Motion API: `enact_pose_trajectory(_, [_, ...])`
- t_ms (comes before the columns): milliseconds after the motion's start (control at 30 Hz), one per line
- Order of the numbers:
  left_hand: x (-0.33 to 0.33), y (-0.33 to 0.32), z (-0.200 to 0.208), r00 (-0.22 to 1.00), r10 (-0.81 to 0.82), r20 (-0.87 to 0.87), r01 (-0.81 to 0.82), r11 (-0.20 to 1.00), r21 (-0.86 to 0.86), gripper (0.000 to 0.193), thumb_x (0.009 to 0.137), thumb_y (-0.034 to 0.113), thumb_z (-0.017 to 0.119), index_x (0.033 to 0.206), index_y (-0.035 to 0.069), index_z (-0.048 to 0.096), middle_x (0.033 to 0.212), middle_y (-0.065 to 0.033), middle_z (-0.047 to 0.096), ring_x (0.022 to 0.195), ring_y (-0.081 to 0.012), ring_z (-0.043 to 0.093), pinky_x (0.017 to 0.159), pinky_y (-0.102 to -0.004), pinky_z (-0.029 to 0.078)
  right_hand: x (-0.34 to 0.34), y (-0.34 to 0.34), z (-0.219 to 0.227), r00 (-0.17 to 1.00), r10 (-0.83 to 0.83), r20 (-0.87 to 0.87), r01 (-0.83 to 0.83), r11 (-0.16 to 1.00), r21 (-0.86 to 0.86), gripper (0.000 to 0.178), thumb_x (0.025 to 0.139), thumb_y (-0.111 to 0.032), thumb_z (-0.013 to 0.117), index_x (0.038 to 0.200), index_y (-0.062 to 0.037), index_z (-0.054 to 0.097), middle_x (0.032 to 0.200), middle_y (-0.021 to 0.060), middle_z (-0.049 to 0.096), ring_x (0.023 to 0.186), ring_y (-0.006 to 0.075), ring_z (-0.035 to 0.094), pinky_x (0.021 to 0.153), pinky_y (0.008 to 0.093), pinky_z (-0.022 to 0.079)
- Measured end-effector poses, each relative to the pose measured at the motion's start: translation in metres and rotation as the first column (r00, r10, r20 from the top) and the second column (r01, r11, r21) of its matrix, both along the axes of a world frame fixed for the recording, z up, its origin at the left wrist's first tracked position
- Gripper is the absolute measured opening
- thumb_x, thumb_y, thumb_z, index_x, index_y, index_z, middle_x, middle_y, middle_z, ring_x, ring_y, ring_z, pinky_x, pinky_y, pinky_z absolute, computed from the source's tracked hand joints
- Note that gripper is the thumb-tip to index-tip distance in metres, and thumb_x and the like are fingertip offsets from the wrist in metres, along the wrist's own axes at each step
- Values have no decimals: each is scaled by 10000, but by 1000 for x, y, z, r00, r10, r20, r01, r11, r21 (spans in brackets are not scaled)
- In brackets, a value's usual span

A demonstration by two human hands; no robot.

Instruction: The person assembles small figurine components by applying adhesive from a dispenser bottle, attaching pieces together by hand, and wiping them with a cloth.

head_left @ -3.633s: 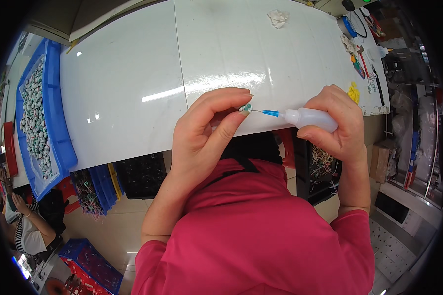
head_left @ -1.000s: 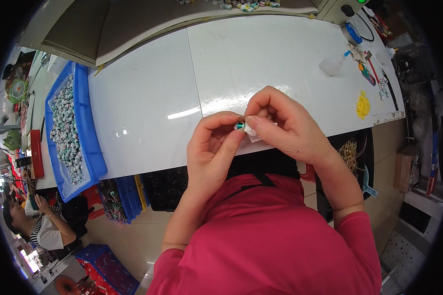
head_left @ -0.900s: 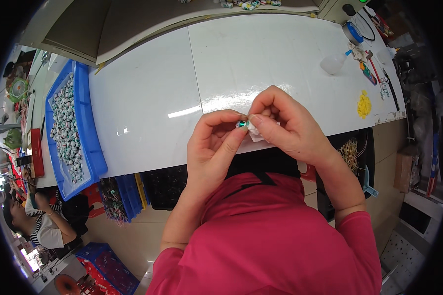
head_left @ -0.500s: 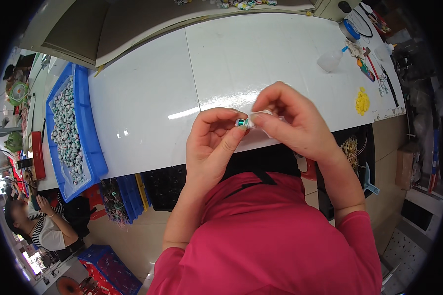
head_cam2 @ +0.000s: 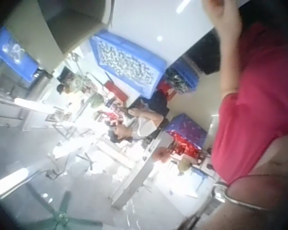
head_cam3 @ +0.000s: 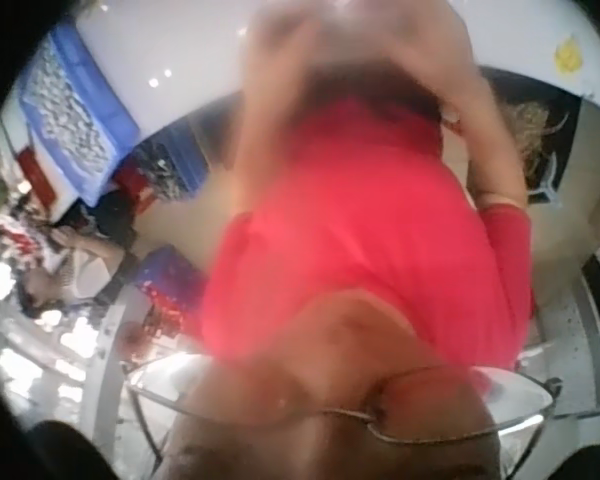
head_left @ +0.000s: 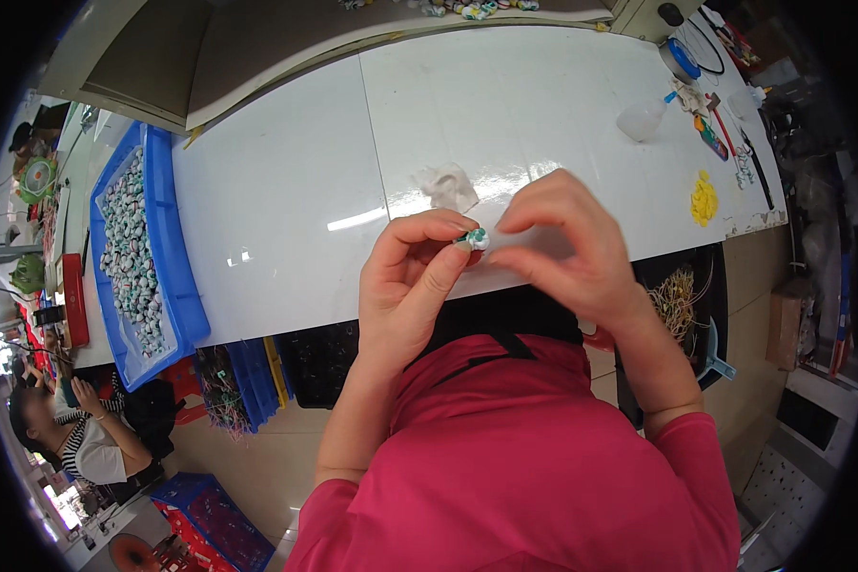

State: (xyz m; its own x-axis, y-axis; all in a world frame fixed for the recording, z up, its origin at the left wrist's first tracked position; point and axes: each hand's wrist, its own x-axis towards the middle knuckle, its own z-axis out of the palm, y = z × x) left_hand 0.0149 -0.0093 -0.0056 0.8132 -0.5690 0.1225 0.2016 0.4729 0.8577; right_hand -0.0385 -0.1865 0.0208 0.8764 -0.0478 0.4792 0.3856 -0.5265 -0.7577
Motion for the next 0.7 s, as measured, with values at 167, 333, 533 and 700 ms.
enact_pose_trajectory(167, [1, -2, -1, 999, -1, 37, -1, 999, 47, 133, 902, -17, 541, 1034, -3, 545, 1088, -104, 574, 991, -145, 567, 868, -270, 467, 2, 11, -20, 996, 20, 91, -32, 990, 140, 272, 699, -25, 757, 901, -67, 581, 856, 41, 591, 791, 183, 559, 693, 282, 451])
enact_pose_trajectory(333, [1, -5, 0, 999, -14, 43, 11, 997, 79, 126, 905, -20, 534, 1029, -5, 555, 1089, -107, 575, 997, -148, 567, 873, -272, 466, 2, 10, -25, 995, -5, 103, -14, 983, 185, 278, 710, -2, 754, 911, -50, 569, 859, 58, 581, 777, 164, 559, 690, 265, 447])
enact_pose_trajectory(533, [2, -8, -2, 993, -10, 119, -4, 994, 112, 123, 904, -18, 537, 1024, -7, 559, 1082, -117, 584, 1002, -154, 568, 873, -274, 467, 2, 5, -27, 990, -8, 140, -12, 989, 147, 262, 708, -2, 754, 889, -49, 570, 826, 53, 594, 756, 164, 554, 674, 266, 446])
enact_pose_trajectory(700, [1, -7, -1, 994, -11, 112, -2, 993, 117, 116, 907, -16, 536, 1019, -5, 564, 1092, -122, 587, 1003, -158, 571, 888, -283, 463, 1, 5, -27, 987, -4, 162, -21, 988, 150, 261, 706, -8, 757, 878, -49, 566, 807, 47, 595, 728, 159, 549, 647, 263, 444])
